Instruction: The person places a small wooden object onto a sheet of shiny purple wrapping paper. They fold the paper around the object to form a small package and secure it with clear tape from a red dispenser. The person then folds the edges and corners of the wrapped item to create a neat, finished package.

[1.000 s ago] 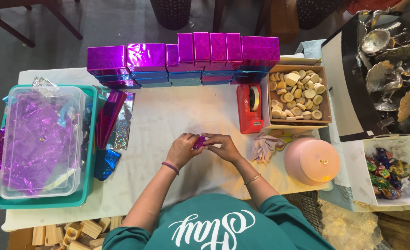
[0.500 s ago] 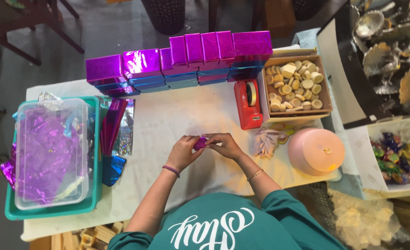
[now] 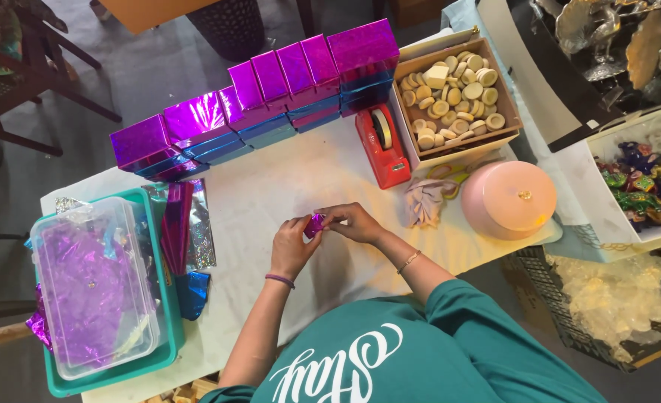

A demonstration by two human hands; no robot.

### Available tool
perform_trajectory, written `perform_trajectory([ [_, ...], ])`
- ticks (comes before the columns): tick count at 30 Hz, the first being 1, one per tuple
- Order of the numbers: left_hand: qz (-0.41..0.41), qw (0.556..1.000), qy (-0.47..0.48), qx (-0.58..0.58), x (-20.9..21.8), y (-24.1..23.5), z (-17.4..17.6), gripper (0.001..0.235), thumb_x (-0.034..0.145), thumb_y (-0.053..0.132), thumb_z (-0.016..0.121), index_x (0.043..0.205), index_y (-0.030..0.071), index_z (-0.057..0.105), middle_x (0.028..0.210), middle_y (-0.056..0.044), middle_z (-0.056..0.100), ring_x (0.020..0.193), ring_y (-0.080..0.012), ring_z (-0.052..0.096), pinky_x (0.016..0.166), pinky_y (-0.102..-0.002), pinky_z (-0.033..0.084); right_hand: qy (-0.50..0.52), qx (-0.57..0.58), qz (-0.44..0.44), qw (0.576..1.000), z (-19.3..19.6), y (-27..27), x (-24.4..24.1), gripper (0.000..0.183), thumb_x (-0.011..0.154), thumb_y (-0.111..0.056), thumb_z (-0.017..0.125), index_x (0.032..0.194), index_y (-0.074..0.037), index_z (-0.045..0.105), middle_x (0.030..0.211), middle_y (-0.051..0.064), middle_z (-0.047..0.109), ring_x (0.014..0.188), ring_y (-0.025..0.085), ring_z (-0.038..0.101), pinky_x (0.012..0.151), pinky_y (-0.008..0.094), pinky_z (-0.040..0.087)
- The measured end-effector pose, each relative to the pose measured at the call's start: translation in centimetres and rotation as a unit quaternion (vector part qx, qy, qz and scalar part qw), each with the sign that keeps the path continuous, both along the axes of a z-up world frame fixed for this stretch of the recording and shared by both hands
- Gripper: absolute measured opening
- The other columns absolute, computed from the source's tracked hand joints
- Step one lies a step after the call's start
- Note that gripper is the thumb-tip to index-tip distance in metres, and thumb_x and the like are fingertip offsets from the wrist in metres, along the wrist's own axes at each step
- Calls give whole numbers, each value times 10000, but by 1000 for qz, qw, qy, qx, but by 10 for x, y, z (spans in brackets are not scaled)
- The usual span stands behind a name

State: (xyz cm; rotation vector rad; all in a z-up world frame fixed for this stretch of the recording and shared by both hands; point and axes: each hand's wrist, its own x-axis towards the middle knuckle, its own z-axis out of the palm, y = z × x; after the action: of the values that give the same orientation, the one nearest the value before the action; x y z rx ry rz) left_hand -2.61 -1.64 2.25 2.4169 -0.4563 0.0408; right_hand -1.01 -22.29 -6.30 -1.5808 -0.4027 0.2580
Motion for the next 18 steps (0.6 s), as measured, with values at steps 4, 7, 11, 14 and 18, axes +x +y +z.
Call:
perform_trajectory([
  [4,-4,999,-37,8,0,2,-14,366,809,242,800,1090,22,721,963,-128,730,896,-321,680,783,-429,561,9,9,-5,1000,4,-1,-4,107,904,37,716,1004,7,735,1361,133,691,1045,193,744,924,324,606],
  [7,2,1000,-18,13,-1,5,-15,385,828,243,790,1134,21,715,966,-128,725,908,-317,682,799,-429,562,8,-4,-20,1000,5,-12,-5,200,902,19,658,1077,-23,747,1335,99,690,971,155,737,758,291,629],
  [11,0,1000,-25,3,-1,9,-19,405,851,251,786,1166,11,702,988,-138,720,921,-326,673,804,-431,556,-66,-127,-290,946,-9,-59,4,131,924,-90,753,1050,-59,769,994,66,763,752,130,686,633,275,559],
  [14,-8,1000,-26,5,-5,8,-20,407,858,258,788,1172,15,697,985,-134,719,919,-326,668,801,-431,555,-91,-192,-407,888,11,-95,14,135,959,-162,744,1036,-56,779,931,91,741,722,171,667,649,314,538],
  [18,-10,1000,-22,14,-10,2,-12,420,828,256,797,1174,37,703,975,-117,725,902,-317,665,786,-425,558,-115,-298,-471,822,22,-131,28,190,946,-216,719,1035,-59,781,942,123,734,792,270,706,722,387,550],
])
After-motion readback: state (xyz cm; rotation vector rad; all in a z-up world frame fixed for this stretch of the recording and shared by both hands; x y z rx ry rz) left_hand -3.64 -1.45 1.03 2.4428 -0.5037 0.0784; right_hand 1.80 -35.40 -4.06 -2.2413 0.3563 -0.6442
